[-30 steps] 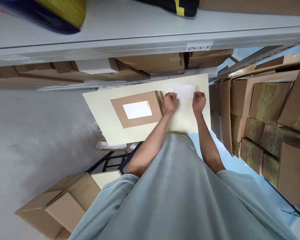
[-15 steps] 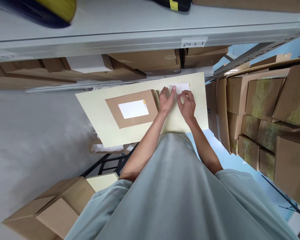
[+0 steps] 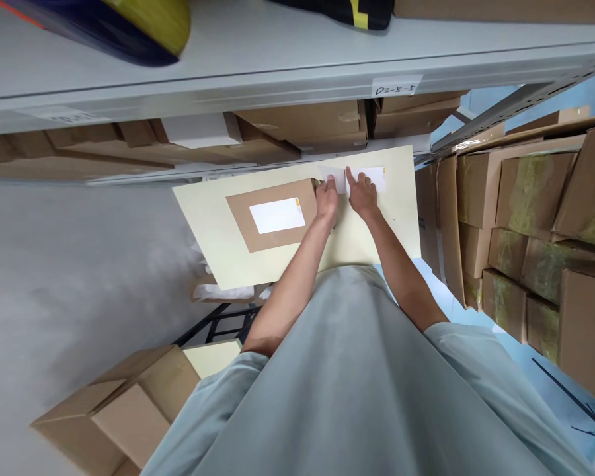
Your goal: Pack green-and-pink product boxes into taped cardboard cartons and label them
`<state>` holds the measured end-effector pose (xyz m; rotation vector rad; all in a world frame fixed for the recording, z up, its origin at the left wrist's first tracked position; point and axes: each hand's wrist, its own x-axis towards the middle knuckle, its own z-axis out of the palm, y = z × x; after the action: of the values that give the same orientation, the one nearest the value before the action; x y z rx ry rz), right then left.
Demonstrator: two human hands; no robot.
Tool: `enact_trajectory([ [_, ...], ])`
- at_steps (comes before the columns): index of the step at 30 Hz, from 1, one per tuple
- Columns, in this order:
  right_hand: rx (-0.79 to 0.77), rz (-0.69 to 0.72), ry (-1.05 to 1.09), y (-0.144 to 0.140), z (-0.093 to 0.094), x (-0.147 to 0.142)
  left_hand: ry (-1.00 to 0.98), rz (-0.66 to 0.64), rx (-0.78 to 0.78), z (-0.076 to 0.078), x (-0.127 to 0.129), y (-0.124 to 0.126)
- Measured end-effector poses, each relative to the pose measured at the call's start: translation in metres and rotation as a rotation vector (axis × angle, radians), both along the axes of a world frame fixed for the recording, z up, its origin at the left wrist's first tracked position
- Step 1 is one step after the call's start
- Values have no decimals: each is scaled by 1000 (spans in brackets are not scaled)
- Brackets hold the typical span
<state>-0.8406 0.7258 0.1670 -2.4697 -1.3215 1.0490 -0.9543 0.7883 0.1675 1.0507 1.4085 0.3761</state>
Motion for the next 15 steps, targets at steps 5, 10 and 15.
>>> enact_trajectory([
  [5, 36, -23, -10, 1, -9, -2, -16, -3, 10, -10, -2, 1],
  [10, -59, 0, -64, 5, -8, -2, -53, -12, 45, -16, -3, -3],
  [15, -68, 1, -61, 8, -7, -1, -18, 22, 68, -9, -2, -9],
])
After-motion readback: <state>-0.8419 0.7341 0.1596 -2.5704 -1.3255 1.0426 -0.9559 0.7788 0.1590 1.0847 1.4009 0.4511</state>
